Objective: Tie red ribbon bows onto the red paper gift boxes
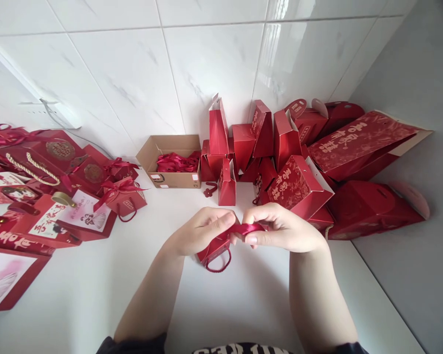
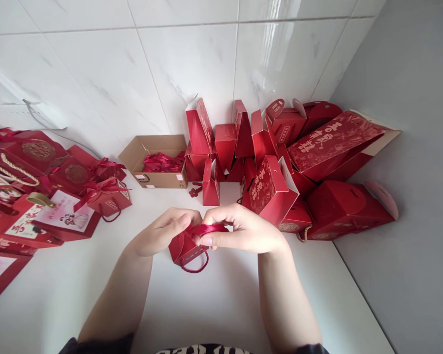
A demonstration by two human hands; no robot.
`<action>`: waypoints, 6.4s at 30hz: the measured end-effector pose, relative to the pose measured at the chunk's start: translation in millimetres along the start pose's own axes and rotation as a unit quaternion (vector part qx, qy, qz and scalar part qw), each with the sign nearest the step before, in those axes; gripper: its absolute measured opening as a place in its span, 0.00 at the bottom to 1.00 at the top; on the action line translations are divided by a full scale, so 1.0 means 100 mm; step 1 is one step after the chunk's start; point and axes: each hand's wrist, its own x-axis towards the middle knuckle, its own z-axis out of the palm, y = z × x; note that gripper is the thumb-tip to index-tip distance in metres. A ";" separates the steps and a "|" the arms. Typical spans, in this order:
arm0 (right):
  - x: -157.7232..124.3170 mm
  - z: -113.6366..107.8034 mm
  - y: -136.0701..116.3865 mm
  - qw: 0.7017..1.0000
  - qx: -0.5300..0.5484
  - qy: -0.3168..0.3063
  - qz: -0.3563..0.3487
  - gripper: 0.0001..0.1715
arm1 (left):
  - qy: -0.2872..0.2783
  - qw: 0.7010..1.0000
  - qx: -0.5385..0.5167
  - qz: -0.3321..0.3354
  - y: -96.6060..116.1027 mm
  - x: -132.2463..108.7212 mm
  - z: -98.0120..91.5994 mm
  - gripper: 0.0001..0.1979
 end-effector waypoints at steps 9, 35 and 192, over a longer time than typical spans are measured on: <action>0.01 0.00 -0.02 1.000 -0.006 0.027 -0.011 0.16 | 0.017 0.997 -0.074 -0.003 0.05 -0.03 0.01 0.13; 0.01 0.00 0.02 0.983 -0.026 0.171 -0.057 0.17 | -0.023 0.987 -0.058 0.151 0.07 -0.13 0.03 0.04; 0.37 0.52 0.23 0.790 -0.539 0.120 0.265 0.31 | 0.024 0.907 0.322 -0.272 -0.17 -0.17 -0.30 0.34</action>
